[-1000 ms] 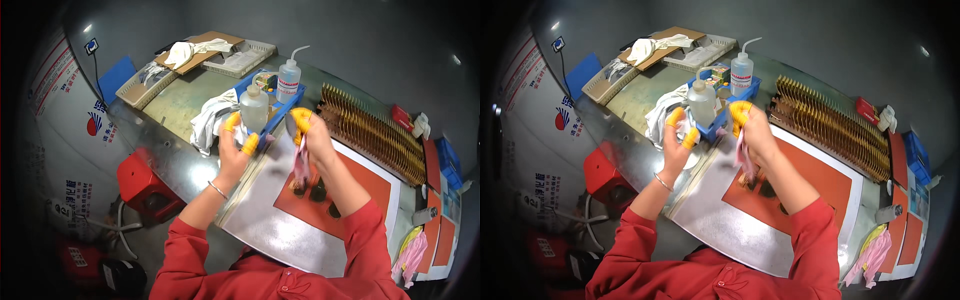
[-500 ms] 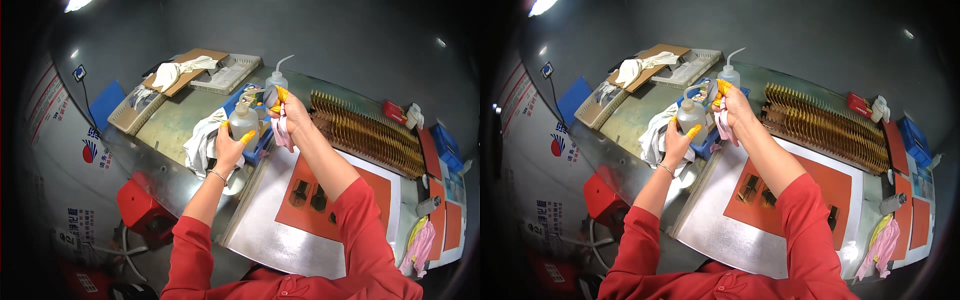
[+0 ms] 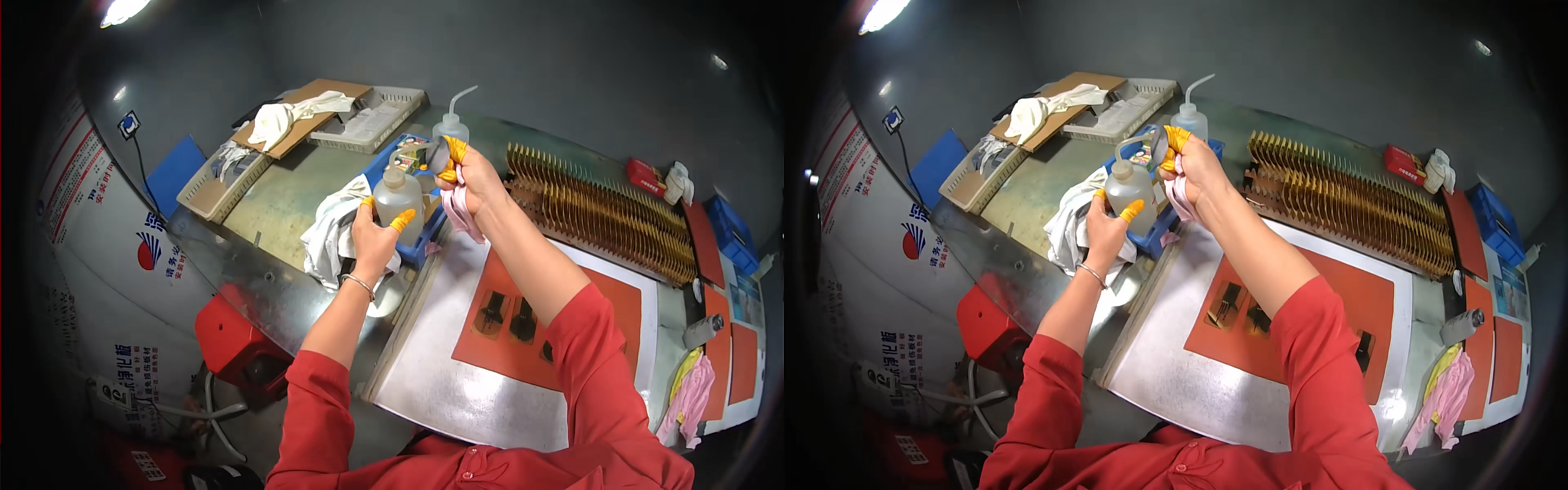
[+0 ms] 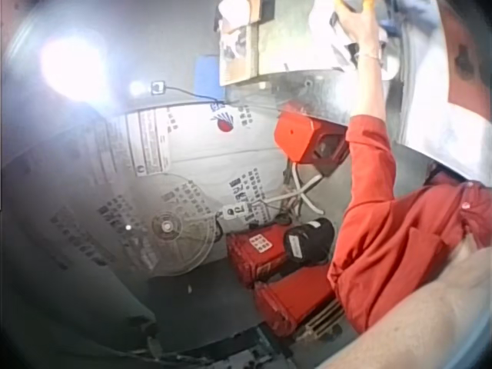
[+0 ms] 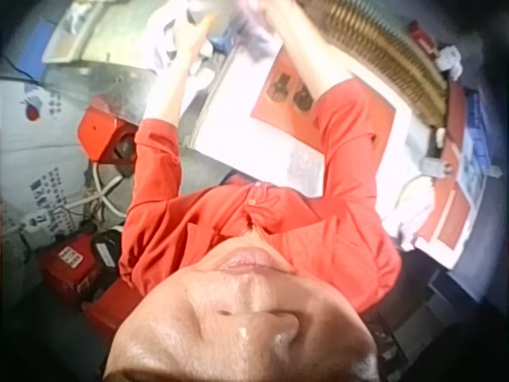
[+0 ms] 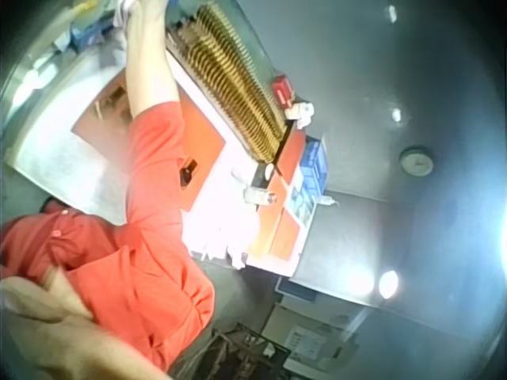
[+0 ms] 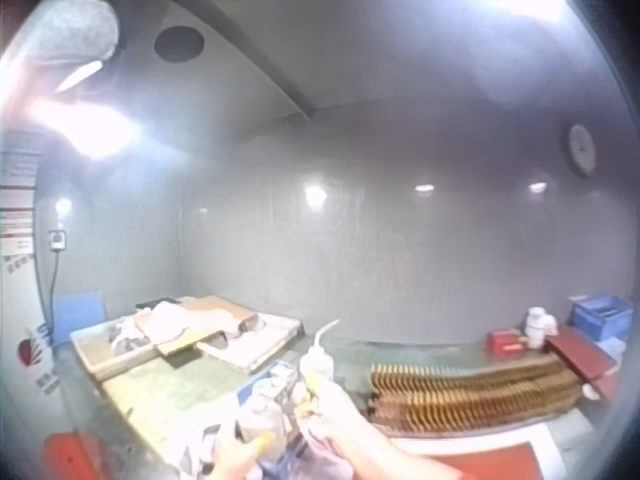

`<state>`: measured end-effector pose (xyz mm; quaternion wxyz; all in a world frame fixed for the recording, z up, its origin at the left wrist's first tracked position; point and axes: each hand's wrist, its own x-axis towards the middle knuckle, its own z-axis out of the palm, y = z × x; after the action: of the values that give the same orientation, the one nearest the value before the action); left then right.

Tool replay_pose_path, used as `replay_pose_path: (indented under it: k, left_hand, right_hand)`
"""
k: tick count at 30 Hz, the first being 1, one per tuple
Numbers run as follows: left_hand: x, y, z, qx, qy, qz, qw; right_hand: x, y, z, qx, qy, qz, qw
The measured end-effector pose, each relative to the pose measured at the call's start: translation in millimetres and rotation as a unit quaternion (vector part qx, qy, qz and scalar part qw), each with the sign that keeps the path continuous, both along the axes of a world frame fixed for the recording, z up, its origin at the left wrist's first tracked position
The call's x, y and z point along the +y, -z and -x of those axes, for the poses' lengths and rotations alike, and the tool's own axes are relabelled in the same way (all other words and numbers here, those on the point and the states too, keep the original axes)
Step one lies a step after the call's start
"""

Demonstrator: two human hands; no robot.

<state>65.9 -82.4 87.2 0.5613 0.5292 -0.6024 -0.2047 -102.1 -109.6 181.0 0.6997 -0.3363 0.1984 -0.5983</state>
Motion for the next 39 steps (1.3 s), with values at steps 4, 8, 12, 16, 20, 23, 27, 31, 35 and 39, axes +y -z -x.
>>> replay_pose_path:
  k: [4, 8, 12, 16, 20, 23, 27, 31, 35, 39]
  left_hand:
    - [-4.4, 1.1, 3.5, -0.031, 0.011, 0.023, 0.999]
    - [16.6, 17.1, 7.8, -0.068, -0.026, 0.165, 0.984]
    - [77.1, 24.7, 25.4, -0.171, 0.172, 0.221, 0.945]
    - [95.8, 38.3, 68.9, -0.278, 0.399, 0.099, 0.868]
    - [72.8, 51.6, 89.8, -0.317, 0.453, 0.031, 0.833]
    - [68.0, 54.6, 90.4, -0.283, 0.459, 0.01, 0.842]
    - [67.7, 57.5, 91.8, -0.197, 0.43, -0.064, 0.879]
    - [47.0, 72.4, 72.7, -0.126, 0.323, -0.003, 0.938]
    - [31.9, 80.5, 54.9, -0.095, 0.296, -0.004, 0.95]
    - [34.5, 82.5, 53.0, -0.099, 0.294, -0.006, 0.951]
  right_hand:
    - [-11.8, 13.0, 13.9, -0.011, -0.044, 0.025, 0.999]
    - [22.0, 2.6, 36.7, 0.022, 0.009, -0.018, 1.0]
    - [64.2, 26.8, 107.8, 0.138, 0.005, 0.007, 0.99]
    - [131.9, 31.8, 125.8, 0.391, 0.106, -0.036, 0.914]
    - [169.3, 82.9, 153.5, 0.494, 0.1, -0.047, 0.862]
    - [183.1, 108.1, 143.5, 0.545, 0.076, -0.004, 0.835]
    - [192.2, 119.9, 115.0, 0.65, 0.068, 0.014, 0.757]
    - [189.5, 128.1, 92.7, 0.71, 0.069, 0.036, 0.7]
    - [187.9, 139.9, 80.4, 0.732, 0.119, 0.086, 0.665]
    - [186.3, 150.0, 74.0, 0.776, 0.149, 0.116, 0.602]
